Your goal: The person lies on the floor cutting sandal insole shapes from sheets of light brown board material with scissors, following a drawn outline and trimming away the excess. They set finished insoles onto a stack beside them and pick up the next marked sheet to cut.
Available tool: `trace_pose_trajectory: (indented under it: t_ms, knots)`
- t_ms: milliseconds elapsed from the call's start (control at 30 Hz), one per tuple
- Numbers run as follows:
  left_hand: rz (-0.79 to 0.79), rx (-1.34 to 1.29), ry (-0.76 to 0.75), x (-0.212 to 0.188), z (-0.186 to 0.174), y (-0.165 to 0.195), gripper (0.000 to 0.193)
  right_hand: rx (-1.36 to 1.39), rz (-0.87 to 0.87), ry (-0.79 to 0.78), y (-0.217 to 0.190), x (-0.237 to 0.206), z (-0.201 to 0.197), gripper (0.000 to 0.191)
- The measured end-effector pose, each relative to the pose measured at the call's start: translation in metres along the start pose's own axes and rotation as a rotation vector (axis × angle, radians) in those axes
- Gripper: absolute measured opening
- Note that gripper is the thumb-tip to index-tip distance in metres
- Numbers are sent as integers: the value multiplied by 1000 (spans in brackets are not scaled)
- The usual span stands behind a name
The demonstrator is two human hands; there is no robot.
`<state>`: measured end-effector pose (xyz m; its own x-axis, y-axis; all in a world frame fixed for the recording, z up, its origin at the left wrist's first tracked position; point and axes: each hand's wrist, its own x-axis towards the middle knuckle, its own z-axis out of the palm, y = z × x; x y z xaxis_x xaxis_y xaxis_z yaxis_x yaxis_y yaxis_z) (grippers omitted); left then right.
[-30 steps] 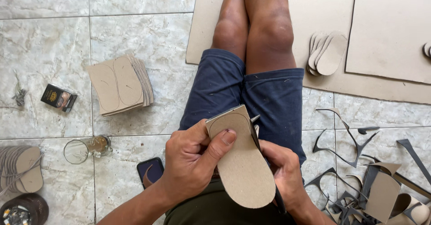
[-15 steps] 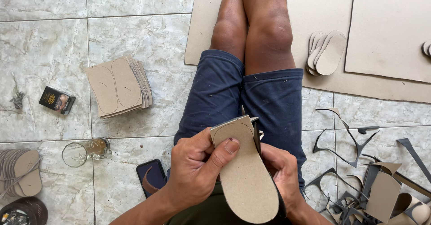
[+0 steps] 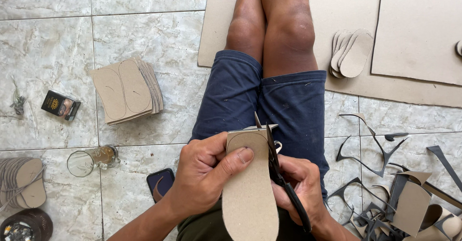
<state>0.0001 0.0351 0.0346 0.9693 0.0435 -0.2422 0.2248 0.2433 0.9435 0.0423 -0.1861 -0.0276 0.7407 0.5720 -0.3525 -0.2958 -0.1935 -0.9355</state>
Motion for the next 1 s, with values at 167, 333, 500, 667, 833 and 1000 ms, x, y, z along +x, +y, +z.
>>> trace_pose_trajectory:
  t_ms: [167, 333, 500, 667, 833, 1000]
  knots:
    - [-7, 71, -98, 0, -7, 5, 25, 73, -67, -54, -9, 3, 1, 40]
    - [-50, 157, -129, 6, -17, 9, 23, 24, -74, -84, -19, 5, 3, 28]
    - [-111, 100, -202, 8, -19, 19, 23, 117, 3, -95, -23, 3, 4, 36]
    - [-157, 88, -238, 14, -24, 29, 21, 69, -13, -112, -21, 4, 2, 32]
    - [-206, 223, -286, 15, -38, 26, 20, 5, 26, -110, -20, 2, -3, 37]
    - [-234, 106, -305, 29, -49, 34, 22, -44, 43, -135, -17, 1, -9, 38]
